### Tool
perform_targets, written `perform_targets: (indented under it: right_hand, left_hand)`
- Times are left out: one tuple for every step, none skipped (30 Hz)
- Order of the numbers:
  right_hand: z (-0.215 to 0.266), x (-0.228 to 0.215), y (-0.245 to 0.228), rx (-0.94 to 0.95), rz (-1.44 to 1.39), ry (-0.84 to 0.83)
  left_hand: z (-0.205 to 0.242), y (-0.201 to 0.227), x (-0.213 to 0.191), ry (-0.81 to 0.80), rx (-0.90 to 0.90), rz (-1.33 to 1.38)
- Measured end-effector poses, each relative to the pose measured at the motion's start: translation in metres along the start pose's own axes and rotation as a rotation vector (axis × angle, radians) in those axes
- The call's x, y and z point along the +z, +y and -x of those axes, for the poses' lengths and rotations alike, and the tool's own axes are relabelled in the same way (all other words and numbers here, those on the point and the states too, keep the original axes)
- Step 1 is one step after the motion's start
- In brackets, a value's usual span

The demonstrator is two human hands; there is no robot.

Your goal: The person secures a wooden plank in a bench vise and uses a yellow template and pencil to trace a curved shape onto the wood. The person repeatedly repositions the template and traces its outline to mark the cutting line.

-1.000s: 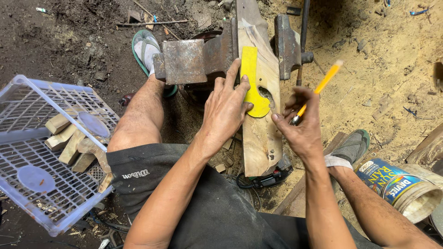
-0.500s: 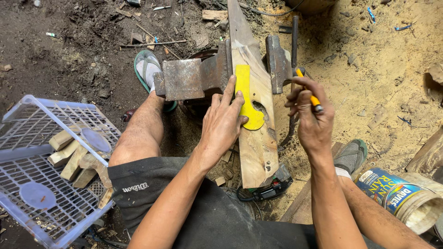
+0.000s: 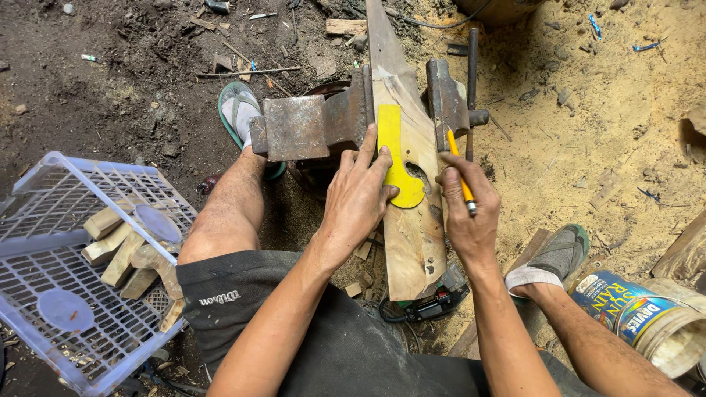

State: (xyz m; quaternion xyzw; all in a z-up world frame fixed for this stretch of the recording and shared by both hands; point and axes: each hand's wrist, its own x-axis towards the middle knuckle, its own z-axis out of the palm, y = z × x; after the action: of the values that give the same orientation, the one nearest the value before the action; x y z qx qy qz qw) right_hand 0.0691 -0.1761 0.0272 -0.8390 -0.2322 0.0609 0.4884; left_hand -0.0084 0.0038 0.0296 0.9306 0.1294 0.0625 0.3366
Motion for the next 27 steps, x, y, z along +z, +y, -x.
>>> perform_targets:
  right_hand:
    - [0.0, -0.001, -0.001, 0.021, -0.056, 0.009]
    - [-0.001, -0.003, -0.002, 0.042, -0.109, 0.02]
    - [-0.003, -0.002, -0.003, 0.046, -0.112, 0.017]
    - [-0.004, -0.002, -0.003, 0.049, -0.115, 0.016]
    - [-0.005, -0.002, -0.003, 0.051, -0.118, 0.015]
    - [-0.005, -0.001, -0.003, 0.0, -0.069, 0.018]
    - [-0.004, 0.001, -0.003, -0.051, -0.02, 0.02]
    - [-0.002, 0.003, -0.003, -0.1, 0.026, 0.022]
    - [0.0, 0.006, -0.002, -0.084, 0.083, 0.022]
    - [0.003, 0.009, -0.001, -0.066, 0.142, 0.022]
    - [0.006, 0.01, 0.0, -0.048, 0.201, 0.021]
    - [0.01, 0.011, 0.001, -0.064, 0.23, 0.022]
    - [0.015, 0.012, 0.001, -0.08, 0.258, 0.023]
    - [0.018, 0.012, 0.002, -0.097, 0.287, 0.021]
    - [0.022, 0.013, 0.002, -0.097, 0.298, 0.014]
    - [0.025, 0.015, 0.002, -0.101, 0.309, 0.01]
    - [0.027, 0.017, 0.002, -0.105, 0.32, 0.006]
    - [0.028, 0.018, 0.002, -0.102, 0.339, -0.008]
    - [0.029, 0.018, 0.001, -0.1, 0.359, -0.021]
    - [0.03, 0.018, 0.001, -0.101, 0.379, -0.036]
    - [0.031, 0.018, 0.0, -0.083, 0.354, -0.039]
    - [0.031, 0.017, -0.001, -0.065, 0.333, -0.046]
    - [0.032, 0.017, -0.002, -0.048, 0.312, -0.052]
    - [0.032, 0.017, -0.004, -0.073, 0.34, -0.043]
    - [0.032, 0.018, -0.005, -0.098, 0.366, -0.033]
    - [0.036, 0.018, -0.007, -0.116, 0.394, -0.023]
    - [0.039, 0.02, -0.009, -0.137, 0.429, -0.018]
  left_hand:
    - [0.001, -0.001, 0.0, 0.007, 0.003, 0.007]
    - [0.0, 0.0, 0.0, 0.014, 0.009, 0.015]
    - [0.0, 0.0, 0.0, 0.021, 0.014, 0.023]
    - [0.0, 0.0, 0.0, 0.02, 0.013, 0.025]
    - [0.0, 0.0, 0.0, 0.019, 0.012, 0.027]
    - [0.0, 0.0, 0.0, 0.019, 0.009, 0.027]
    - [0.0, 0.001, 0.0, 0.02, 0.01, 0.029]
    - [0.001, 0.0, 0.0, 0.019, 0.01, 0.03]
    - [0.001, 0.0, -0.001, 0.018, 0.009, 0.031]
    - [0.0, 0.0, -0.001, 0.02, 0.01, 0.029]
    - [0.0, 0.0, -0.001, 0.021, 0.01, 0.027]
    - [0.0, 0.0, 0.0, 0.023, 0.009, 0.027]
    - [0.0, 0.0, 0.001, 0.015, 0.004, 0.025]
    - [0.001, 0.0, 0.003, 0.009, -0.004, 0.024]
    - [0.003, 0.0, 0.005, 0.003, -0.011, 0.023]
    - [0.004, 0.0, 0.007, 0.016, -0.018, 0.053]
    - [0.006, 0.001, 0.011, 0.028, -0.025, 0.082]
    - [0.009, 0.002, 0.016, 0.043, -0.035, 0.112]
    - [0.012, 0.003, 0.019, 0.065, -0.022, 0.115]
    - [0.016, 0.003, 0.022, 0.089, -0.009, 0.119]
    - [0.019, 0.003, 0.025, 0.114, 0.003, 0.123]
    - [0.02, 0.005, 0.027, 0.166, 0.027, 0.104]
    - [0.021, 0.006, 0.029, 0.218, 0.051, 0.084]
    - [0.021, 0.006, 0.029, 0.273, 0.071, 0.063]
    - [0.02, 0.007, 0.028, 0.236, 0.029, 0.102]
    - [0.02, 0.009, 0.028, 0.191, -0.011, 0.144]
    - [0.021, 0.01, 0.028, 0.146, -0.051, 0.187]
